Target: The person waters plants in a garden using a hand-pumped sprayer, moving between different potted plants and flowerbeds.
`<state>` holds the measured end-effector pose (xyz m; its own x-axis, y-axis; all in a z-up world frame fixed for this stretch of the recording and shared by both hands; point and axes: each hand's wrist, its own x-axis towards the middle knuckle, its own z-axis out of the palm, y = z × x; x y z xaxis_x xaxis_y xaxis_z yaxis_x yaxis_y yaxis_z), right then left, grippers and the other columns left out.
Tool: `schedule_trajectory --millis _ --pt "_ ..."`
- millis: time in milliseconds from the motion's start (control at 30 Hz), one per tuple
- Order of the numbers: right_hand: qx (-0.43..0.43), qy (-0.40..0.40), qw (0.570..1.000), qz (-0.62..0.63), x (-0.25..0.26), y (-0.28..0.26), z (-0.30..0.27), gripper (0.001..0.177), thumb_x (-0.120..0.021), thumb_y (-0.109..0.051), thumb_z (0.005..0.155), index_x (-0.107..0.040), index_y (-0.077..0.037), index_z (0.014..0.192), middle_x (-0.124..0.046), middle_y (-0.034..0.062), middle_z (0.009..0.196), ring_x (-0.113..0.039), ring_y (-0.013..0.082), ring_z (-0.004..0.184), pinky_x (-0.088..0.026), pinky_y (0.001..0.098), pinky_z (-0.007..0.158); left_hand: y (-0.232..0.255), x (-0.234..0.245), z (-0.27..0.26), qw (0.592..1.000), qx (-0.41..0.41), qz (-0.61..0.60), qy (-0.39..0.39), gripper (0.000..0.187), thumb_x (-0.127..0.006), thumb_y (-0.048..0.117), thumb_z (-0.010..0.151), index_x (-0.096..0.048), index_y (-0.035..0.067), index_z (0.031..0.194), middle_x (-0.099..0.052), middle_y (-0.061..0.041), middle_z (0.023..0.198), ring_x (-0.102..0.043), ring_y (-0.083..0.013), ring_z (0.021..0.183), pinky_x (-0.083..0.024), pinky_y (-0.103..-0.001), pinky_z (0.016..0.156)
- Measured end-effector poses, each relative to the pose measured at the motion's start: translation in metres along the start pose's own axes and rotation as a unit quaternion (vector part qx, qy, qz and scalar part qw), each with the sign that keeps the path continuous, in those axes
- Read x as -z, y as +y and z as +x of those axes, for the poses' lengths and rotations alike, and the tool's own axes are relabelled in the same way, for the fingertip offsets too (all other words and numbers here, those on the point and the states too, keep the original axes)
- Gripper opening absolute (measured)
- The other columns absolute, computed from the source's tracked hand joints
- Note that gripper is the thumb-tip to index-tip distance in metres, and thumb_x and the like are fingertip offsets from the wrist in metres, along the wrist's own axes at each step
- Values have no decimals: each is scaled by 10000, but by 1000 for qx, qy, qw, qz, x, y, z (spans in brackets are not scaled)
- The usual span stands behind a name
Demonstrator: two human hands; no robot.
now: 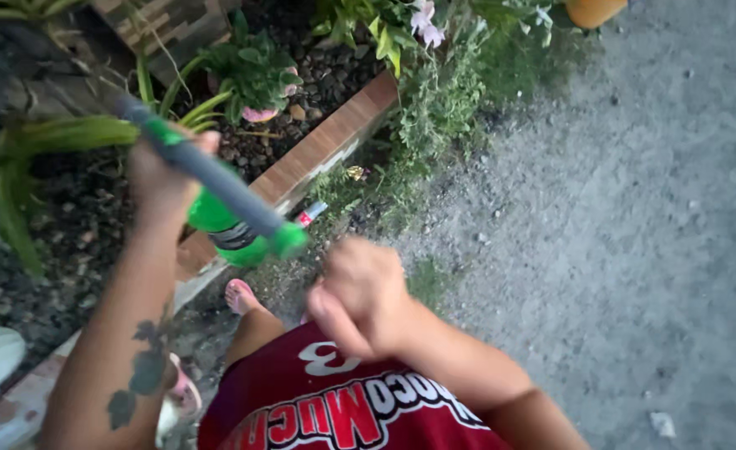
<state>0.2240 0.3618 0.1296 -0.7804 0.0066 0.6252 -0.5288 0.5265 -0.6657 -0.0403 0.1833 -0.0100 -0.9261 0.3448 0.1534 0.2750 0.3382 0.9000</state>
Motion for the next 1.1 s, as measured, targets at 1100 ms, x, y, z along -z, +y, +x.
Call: schedule_trajectory --millis 1100 --pt "3 7 1000 11 -7 -1 6 211 -611 -88 918 -577 -27 719 -514 122 754 -499 297 654 -389 427 590 3 35 14 984 12 -178 -8 247 -850 37 945 -608 84 963 -637 -5 899 -610 -105 784 -533 -301 785"
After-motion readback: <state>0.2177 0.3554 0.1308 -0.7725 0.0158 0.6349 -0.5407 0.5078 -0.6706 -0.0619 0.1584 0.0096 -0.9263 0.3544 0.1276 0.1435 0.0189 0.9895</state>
